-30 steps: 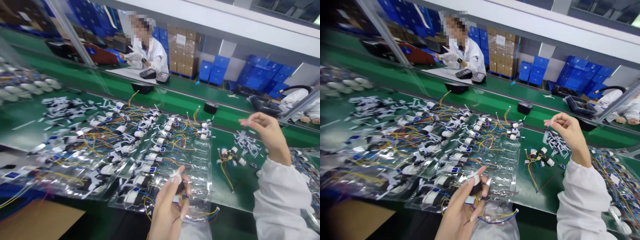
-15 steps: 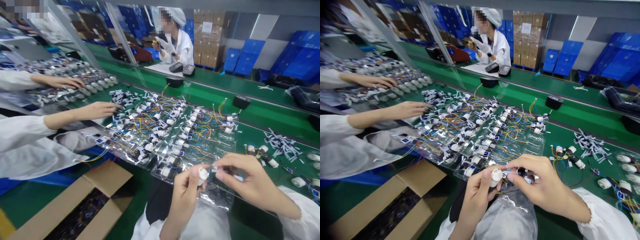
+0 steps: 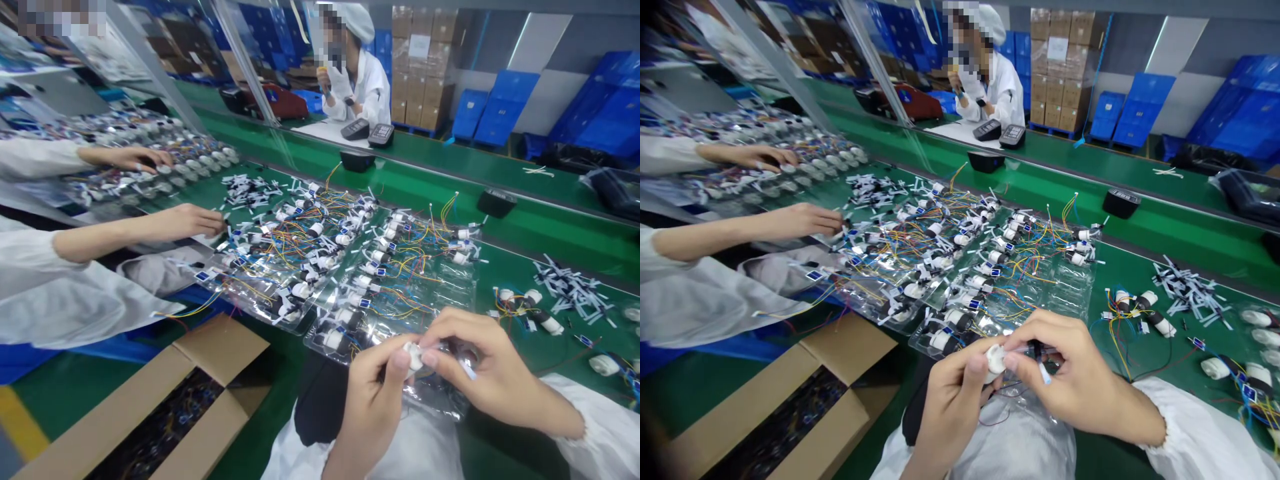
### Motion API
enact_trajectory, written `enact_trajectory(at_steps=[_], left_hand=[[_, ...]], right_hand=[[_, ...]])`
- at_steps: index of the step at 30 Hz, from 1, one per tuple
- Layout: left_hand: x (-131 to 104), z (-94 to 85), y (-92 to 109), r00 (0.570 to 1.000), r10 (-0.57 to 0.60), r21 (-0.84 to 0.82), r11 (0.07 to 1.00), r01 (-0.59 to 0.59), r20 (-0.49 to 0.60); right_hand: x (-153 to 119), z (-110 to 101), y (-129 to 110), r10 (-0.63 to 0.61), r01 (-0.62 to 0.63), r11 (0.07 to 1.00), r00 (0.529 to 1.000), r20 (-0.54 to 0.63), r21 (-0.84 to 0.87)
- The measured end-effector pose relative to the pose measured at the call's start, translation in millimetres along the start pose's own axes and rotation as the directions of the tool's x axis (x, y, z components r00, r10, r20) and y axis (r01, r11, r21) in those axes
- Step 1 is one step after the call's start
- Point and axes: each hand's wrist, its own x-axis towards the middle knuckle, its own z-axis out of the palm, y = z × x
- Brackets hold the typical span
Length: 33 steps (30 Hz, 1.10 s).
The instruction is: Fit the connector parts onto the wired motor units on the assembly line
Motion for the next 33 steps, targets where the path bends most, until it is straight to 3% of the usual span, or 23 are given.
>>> enact_trajectory(at_steps=[10,16,20,28,33], left_hand=[[0,0.1,3,1.0,-0.002,-0.021,1.0,0.003,0.026],[-3,9.1,7,0.995,-0.064,0.01,0.998,0.065,-0.081],[-4,12.6,8,0.994,-0.062,0.051,0.996,0.067,-0.095],[-2,7.8,-1,0.99,-0.141,0.036,0.989,0.14,0.005],[-1,7.0,-7,0.994,-0.097,0.186,0.977,0.105,-0.052]], right_hand=[[-1,1,-2,0.029,-0.029,0.999,0.999,0.025,0.014],[-4,7,-1,-0.035,0.035,0.999,0.999,-0.016,0.017],[-8,15,7,-0.098,0.098,0.995,0.994,-0.037,-0.004],[-13,25,19,-0.273,0.253,0.955,0.954,-0.126,-0.155],[-16,25,26,-0.381,0.332,0.869,0.922,-0.067,-0.366]])
